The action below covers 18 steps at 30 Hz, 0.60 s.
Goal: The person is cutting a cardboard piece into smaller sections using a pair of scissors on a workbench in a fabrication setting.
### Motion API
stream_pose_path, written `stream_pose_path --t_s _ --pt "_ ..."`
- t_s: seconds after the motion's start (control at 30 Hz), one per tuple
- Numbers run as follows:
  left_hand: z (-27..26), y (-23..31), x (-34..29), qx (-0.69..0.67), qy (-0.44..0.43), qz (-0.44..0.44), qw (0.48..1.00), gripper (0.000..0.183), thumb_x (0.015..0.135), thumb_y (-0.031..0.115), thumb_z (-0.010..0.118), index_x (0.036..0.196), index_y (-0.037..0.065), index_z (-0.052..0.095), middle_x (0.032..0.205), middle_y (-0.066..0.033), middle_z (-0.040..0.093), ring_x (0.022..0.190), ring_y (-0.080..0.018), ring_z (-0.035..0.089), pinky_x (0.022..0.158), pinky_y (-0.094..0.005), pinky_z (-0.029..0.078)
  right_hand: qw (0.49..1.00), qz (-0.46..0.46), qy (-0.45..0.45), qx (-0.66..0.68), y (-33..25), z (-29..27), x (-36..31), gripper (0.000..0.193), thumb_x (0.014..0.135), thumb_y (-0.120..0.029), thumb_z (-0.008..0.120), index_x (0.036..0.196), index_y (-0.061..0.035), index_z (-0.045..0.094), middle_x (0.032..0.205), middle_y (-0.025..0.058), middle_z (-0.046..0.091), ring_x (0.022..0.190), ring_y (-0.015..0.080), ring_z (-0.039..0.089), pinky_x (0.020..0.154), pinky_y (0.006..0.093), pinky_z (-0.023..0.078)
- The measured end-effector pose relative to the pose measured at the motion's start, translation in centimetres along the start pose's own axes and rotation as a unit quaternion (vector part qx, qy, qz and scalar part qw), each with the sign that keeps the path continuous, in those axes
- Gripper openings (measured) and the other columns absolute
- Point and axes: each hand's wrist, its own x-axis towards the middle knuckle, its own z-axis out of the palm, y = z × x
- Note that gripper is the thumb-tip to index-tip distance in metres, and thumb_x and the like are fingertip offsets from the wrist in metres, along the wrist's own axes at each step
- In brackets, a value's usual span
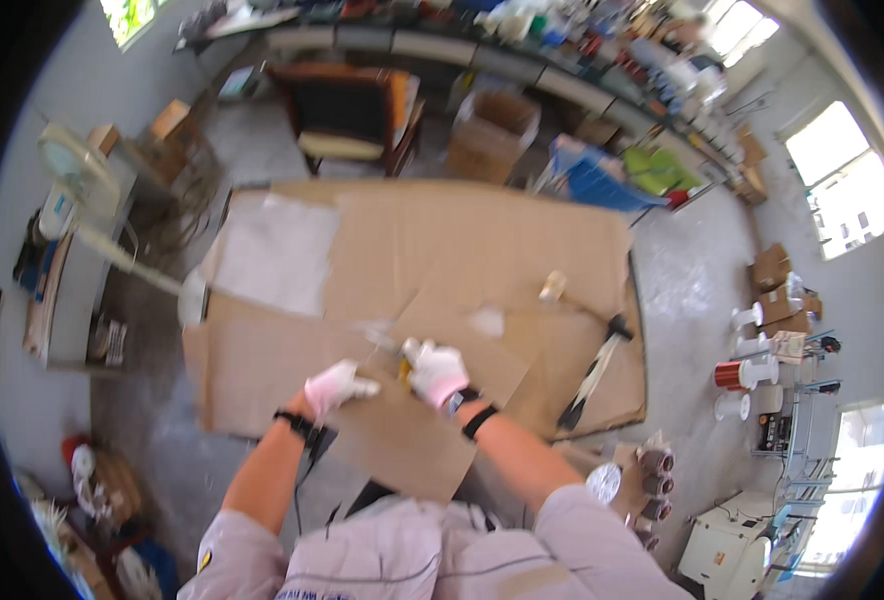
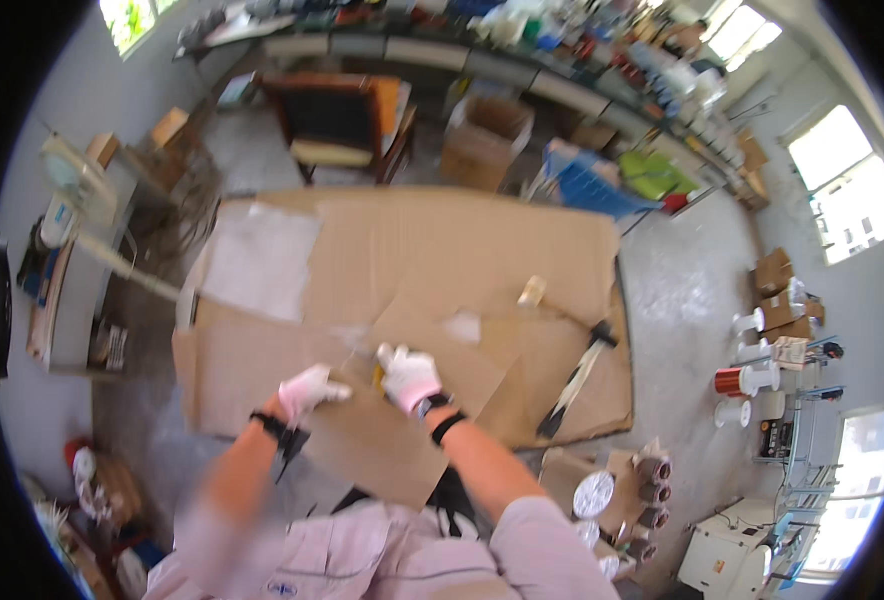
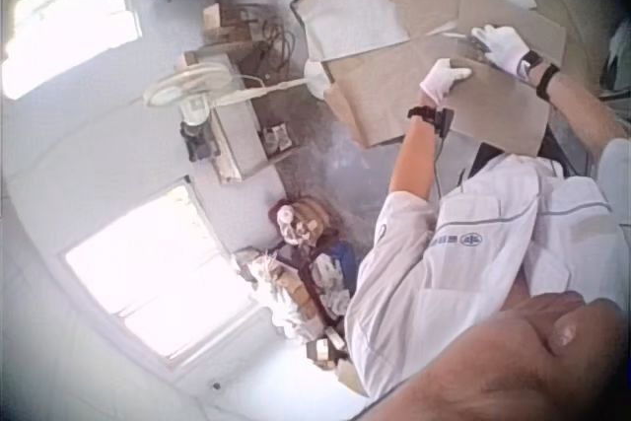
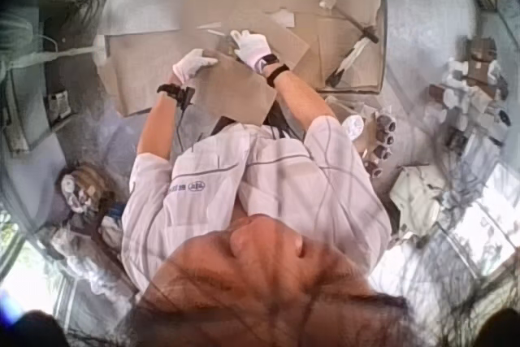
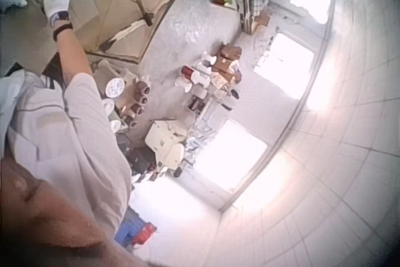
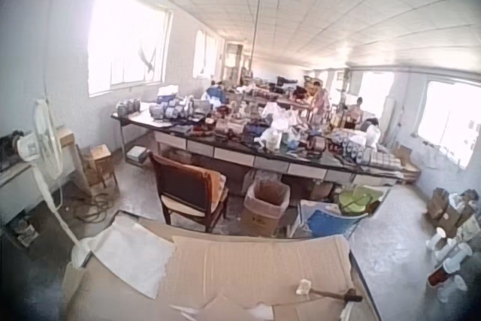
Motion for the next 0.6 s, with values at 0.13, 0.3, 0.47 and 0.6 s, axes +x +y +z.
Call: stream_pose_path --t_s 0.13,0.3,0.47,0.6 --pt "0.0 -1.6 -0.5 0.04 0.055 -0.072 0.995 0.03 0.091 0.012 0.076 0.118 -0.002 0.072 0.104 -0.0063 0.075 0.09 -0.0152 0.07 0.081 -0.0328 0.057 0.998 -0.006 -0.018 0.062 -1.3 -1.9 -1.1 0.044 0.089 -0.03 0.067 0.126 -0.0118 0.054 0.093 0.0171 0.066 0.079 0.0362 0.07 0.066 0.049 0.055" --pt "0.2 -1.8 -0.6 0.008 0.061 -0.043 0.997 0.03 0.092 0.011 0.075 0.118 -0.002 0.072 0.105 -0.0064 0.075 0.09 -0.015 0.07 0.082 -0.0318 0.057 0.997 0.035 -0.031 0.06 -0.7 -4.1 -5.6 0.047 0.088 -0.03 0.07 0.127 -0.0105 0.052 0.095 0.0165 0.066 0.079 0.0358 0.07 0.065 0.0482 0.056" --pt "1.0 0.5 -1.0 0.089 0.063 -0.047 0.993 0.03 0.092 0.012 0.076 0.118 -0.003 0.072 0.105 -0.0055 0.075 0.089 -0.0133 0.069 0.082 -0.0312 0.057 0.996 0.048 -0.041 0.069 0.6 -2.6 -6.7 0.05 0.089 -0.033 0.069 0.13 -0.0111 0.051 0.099 0.0183 0.066 0.083 0.0362 0.07 0.069 0.0472 0.056" --pt "1.6 1.4 -2.3 0.025 0.044 -0.019 0.999 0.03 0.092 0.012 0.076 0.118 -0.003 0.073 0.103 -0.0041 0.075 0.089 -0.0123 0.069 0.081 -0.0295 0.056 0.993 0.056 -0.053 0.089 0.6 -2.6 -6.4 0.05 0.09 -0.032 0.068 0.131 -0.0111 0.049 0.103 0.0188 0.066 0.085 0.0368 0.07 0.071 0.0474 0.056"
